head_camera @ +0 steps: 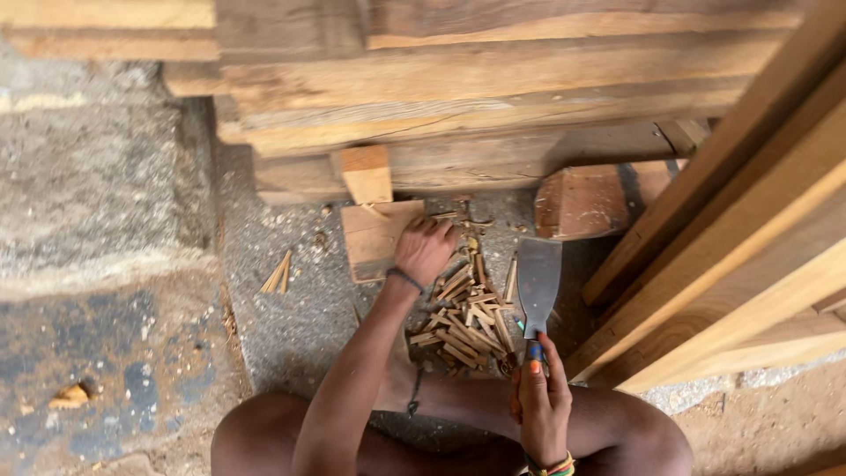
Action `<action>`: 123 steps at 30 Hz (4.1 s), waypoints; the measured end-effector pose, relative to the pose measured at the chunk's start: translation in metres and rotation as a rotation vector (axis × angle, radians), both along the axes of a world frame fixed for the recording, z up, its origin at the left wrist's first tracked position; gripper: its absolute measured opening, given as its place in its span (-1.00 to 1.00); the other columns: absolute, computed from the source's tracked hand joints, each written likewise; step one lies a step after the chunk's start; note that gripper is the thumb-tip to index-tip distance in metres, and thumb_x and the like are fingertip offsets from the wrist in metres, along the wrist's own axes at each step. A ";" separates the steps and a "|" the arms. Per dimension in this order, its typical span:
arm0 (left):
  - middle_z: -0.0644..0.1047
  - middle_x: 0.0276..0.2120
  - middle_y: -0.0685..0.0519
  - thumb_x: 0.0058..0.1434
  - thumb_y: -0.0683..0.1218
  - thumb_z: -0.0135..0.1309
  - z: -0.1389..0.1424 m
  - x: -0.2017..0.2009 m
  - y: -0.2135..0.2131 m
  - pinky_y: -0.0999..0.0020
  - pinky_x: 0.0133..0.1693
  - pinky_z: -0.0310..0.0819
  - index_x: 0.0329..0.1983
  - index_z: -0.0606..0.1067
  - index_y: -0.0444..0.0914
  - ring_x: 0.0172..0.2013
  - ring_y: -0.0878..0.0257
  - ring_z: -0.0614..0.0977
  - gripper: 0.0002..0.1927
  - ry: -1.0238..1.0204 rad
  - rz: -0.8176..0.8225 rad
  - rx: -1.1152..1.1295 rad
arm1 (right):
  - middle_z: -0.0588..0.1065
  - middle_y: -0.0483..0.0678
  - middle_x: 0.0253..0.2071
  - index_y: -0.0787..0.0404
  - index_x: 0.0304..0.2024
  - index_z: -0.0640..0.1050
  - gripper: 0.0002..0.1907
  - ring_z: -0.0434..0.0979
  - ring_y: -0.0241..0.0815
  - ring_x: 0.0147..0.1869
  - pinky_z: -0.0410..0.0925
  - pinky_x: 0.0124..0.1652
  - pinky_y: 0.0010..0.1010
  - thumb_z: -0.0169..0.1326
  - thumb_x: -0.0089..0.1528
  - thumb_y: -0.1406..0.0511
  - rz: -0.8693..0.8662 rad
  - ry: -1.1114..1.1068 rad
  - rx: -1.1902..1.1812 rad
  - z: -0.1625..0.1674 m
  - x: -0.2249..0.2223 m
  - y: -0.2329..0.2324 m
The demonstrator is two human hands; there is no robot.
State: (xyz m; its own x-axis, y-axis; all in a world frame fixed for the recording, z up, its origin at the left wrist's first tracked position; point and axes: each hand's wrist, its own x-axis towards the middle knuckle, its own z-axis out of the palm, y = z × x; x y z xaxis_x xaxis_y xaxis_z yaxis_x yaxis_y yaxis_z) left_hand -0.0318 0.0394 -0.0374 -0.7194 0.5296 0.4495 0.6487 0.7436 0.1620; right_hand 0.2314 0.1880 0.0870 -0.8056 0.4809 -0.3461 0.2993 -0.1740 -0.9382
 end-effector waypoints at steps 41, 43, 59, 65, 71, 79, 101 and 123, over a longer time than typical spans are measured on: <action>0.56 -0.08 -0.02 0.18 -0.12 0.23 0.027 0.023 -0.157 -0.02 0.08 0.42 -0.12 0.56 -0.17 -0.01 -0.04 0.55 -0.79 0.045 0.213 0.409 | 0.33 -0.19 -0.56 0.24 0.39 0.36 -0.48 0.16 -0.46 -0.65 0.08 -0.70 -0.53 -0.06 0.38 0.26 0.120 0.130 0.179 -0.028 -0.011 -0.042; 0.57 -0.03 0.05 0.15 -0.12 0.23 0.021 0.011 -0.129 -0.03 0.19 0.38 -0.10 0.58 -0.15 0.06 0.05 0.53 -0.77 0.064 0.115 0.345 | 0.38 -0.20 -0.55 0.21 0.39 0.35 -0.47 0.19 -0.46 -0.66 0.09 -0.70 -0.55 -0.03 0.34 0.30 0.124 0.130 0.209 -0.039 -0.012 -0.044; 0.50 0.20 -0.05 0.34 -0.12 0.05 -0.025 0.006 -0.121 0.00 0.26 0.37 0.21 0.51 -0.20 0.16 0.01 0.55 -0.64 -0.136 0.221 0.409 | 0.43 -0.24 -0.46 0.16 0.38 0.35 -0.48 0.24 -0.52 -0.60 0.17 -0.64 -0.60 -0.03 0.35 0.35 0.180 0.054 0.152 -0.080 -0.031 -0.063; 0.46 0.18 -0.11 0.23 0.11 0.18 -0.026 0.017 -0.123 -0.06 0.22 0.33 0.16 0.46 -0.22 0.17 -0.01 0.50 -0.50 -0.145 0.170 0.429 | 0.30 -0.25 -0.60 0.14 0.37 0.38 -0.50 0.14 -0.49 -0.63 0.04 -0.64 -0.55 -0.01 0.35 0.35 0.197 -0.036 0.121 -0.069 -0.041 -0.067; 0.55 0.10 0.04 0.25 0.05 0.22 -0.017 0.009 -0.123 0.01 0.24 0.34 0.04 0.57 -0.12 0.13 0.11 0.54 -0.67 -0.170 0.210 0.406 | 0.32 -0.24 -0.61 0.13 0.37 0.40 -0.48 0.16 -0.47 -0.64 0.05 -0.65 -0.53 0.00 0.33 0.35 0.222 -0.055 0.218 -0.066 -0.043 -0.072; 0.59 0.02 0.07 0.20 0.04 0.27 -0.009 0.010 -0.122 0.01 0.23 0.33 -0.05 0.59 -0.15 0.06 0.13 0.56 -0.70 -0.178 0.210 0.442 | 0.34 -0.24 -0.55 0.15 0.37 0.40 -0.49 0.19 -0.49 -0.60 0.07 -0.63 -0.56 0.01 0.34 0.33 0.230 -0.009 0.191 -0.072 -0.043 -0.074; 0.57 0.05 0.00 0.21 0.05 0.27 -0.005 0.014 -0.118 0.02 0.20 0.34 0.12 0.54 -0.15 0.11 0.02 0.53 -0.56 -0.155 0.268 0.493 | 0.35 -0.20 -0.56 0.19 0.41 0.34 -0.47 0.22 -0.47 -0.63 0.11 -0.66 -0.54 -0.04 0.37 0.29 0.291 0.016 0.146 -0.067 -0.048 -0.084; 0.47 -0.74 0.06 0.39 0.23 0.06 0.036 0.065 -0.039 0.21 -0.37 0.55 -0.53 0.57 -0.17 -0.63 0.20 0.55 -0.51 -0.285 -0.291 0.388 | 0.46 -0.08 -0.56 0.24 0.39 0.33 -0.46 0.21 -0.41 -0.71 0.09 -0.72 -0.49 -0.17 0.37 0.22 0.361 -0.173 0.040 -0.047 -0.057 -0.090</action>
State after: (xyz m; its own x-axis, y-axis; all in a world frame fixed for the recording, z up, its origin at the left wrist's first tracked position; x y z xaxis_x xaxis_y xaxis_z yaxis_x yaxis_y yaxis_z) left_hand 0.0332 0.0005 -0.0019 -0.6898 0.5590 0.4601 0.7087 0.3909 0.5873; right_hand 0.1742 0.0979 0.0403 -0.8569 0.1930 -0.4780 0.4883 0.0067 -0.8727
